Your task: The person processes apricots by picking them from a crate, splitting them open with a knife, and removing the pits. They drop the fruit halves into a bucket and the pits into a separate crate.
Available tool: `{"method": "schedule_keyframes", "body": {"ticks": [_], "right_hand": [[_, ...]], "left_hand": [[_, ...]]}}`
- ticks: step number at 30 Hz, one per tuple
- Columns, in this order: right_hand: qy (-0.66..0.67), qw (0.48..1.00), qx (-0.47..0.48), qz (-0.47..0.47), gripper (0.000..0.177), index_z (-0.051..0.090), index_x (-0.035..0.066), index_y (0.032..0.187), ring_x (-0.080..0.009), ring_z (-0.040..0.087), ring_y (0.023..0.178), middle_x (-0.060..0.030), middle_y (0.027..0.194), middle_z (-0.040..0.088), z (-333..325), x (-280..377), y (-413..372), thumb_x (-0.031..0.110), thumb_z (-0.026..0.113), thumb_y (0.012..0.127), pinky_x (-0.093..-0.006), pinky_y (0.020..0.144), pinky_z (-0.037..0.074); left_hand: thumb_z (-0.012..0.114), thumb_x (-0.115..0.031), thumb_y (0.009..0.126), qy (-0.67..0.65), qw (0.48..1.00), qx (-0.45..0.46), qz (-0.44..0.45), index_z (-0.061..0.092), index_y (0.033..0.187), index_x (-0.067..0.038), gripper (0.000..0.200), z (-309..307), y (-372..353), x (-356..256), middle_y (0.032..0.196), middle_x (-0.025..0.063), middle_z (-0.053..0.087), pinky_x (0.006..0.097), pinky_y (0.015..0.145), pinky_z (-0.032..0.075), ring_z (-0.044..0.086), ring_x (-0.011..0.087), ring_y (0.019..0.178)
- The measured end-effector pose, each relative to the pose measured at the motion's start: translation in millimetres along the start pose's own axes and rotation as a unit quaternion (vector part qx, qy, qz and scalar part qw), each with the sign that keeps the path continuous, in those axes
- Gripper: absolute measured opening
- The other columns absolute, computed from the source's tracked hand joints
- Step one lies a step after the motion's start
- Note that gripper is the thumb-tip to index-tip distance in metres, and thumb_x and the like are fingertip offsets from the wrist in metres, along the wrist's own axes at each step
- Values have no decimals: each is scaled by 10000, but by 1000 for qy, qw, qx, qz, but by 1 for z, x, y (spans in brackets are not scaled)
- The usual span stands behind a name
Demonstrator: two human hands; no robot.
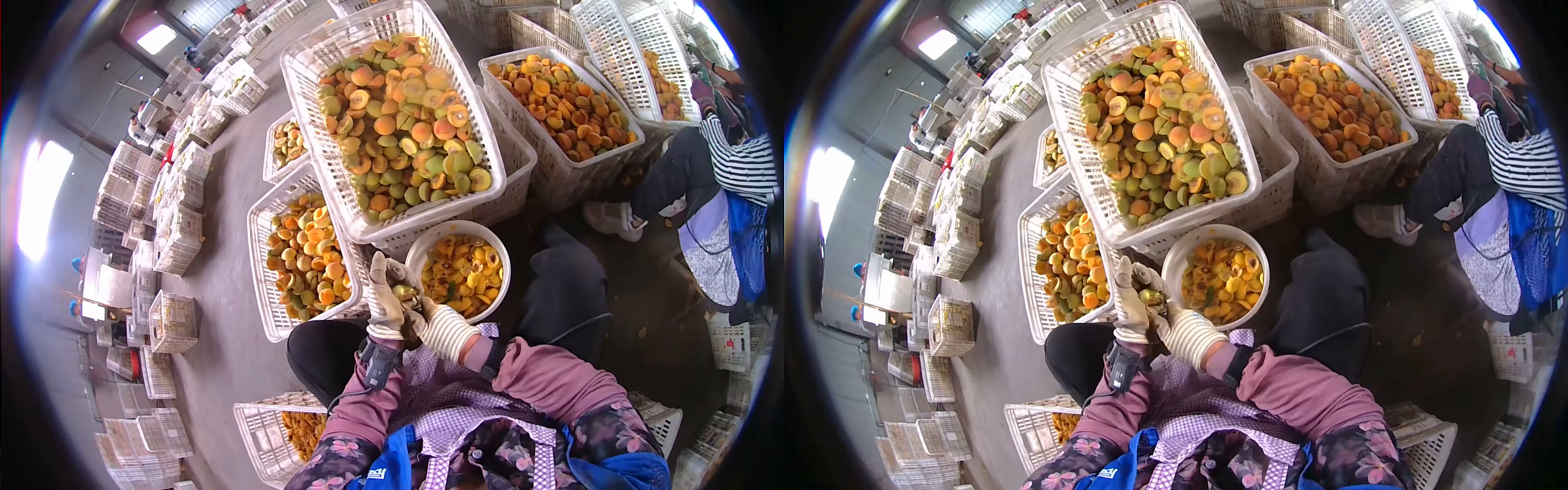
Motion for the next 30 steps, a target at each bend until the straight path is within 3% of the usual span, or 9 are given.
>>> {"method": "schedule_keyframes", "body": {"ticks": [5,13,19,20,25,26,27,29,30], "right_hand": [[64,996,-54,-34,367,543,-23,1057,-451,577,856,-301,838,600,5,-2,2,289,472,876,-478,724,477],[-2,1000,-22,18,391,537,-26,1083,-443,578,859,-296,837,599,-23,27,2,302,450,889,-462,736,474],[125,992,27,18,429,524,-36,1118,-440,563,922,-320,901,585,7,-8,8,325,421,910,-456,770,470],[100,995,10,21,436,524,-40,1112,-441,561,927,-324,898,583,9,-15,9,332,419,912,-459,772,468],[5,999,-6,54,447,530,-50,1087,-456,552,935,-336,898,578,-3,1,2,349,436,911,-463,789,456],[-2,1000,-4,8,338,519,-22,1127,-366,582,799,-218,877,622,6,-1,7,221,492,895,-390,701,482],[54,998,-34,0,276,546,-16,1065,-294,583,736,-162,823,617,10,-9,3,194,490,896,-359,666,481],[506,854,71,97,210,571,24,982,-183,545,656,-85,774,591,42,-18,15,213,519,905,-302,588,460],[450,885,61,102,194,569,74,889,-132,489,566,-39,687,545,25,-4,-3,266,551,908,-258,515,420]], "left_hand": [[466,-454,927,146,986,66,46,510,695,-77,445,10,-1,-8,588,34,504,258,506,415,497,147,512],[471,-399,947,14,992,69,102,500,829,-81,340,19,-4,-12,725,15,497,256,622,427,469,114,652],[557,-338,918,262,947,86,166,554,827,-93,261,14,-2,-10,712,-31,520,207,587,412,491,70,651],[581,-308,907,161,984,80,-1,570,830,-95,226,12,2,-1,694,-28,527,217,564,421,498,73,614],[515,-400,922,60,982,158,85,505,736,-97,355,42,-11,-10,621,9,477,242,504,384,464,117,546],[505,-415,922,-15,972,219,80,483,715,-90,386,49,-16,-13,607,14,463,242,494,371,455,124,536],[546,-357,908,215,922,248,207,558,810,-41,331,50,-25,-32,650,13,513,237,545,407,496,109,584],[574,-292,889,313,905,264,110,605,972,5,310,44,-17,-22,713,5,567,241,630,443,535,91,647],[590,-246,869,212,952,195,-99,582,1121,15,363,27,-4,-1,795,-3,601,232,685,458,556,73,716]]}}
Point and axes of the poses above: each hand's wrist, its own y-axis towards the middle knuckle, its own z-axis out of the palm, x = y × z, the point moved 6 cm from there along y, towards the middle knuckle
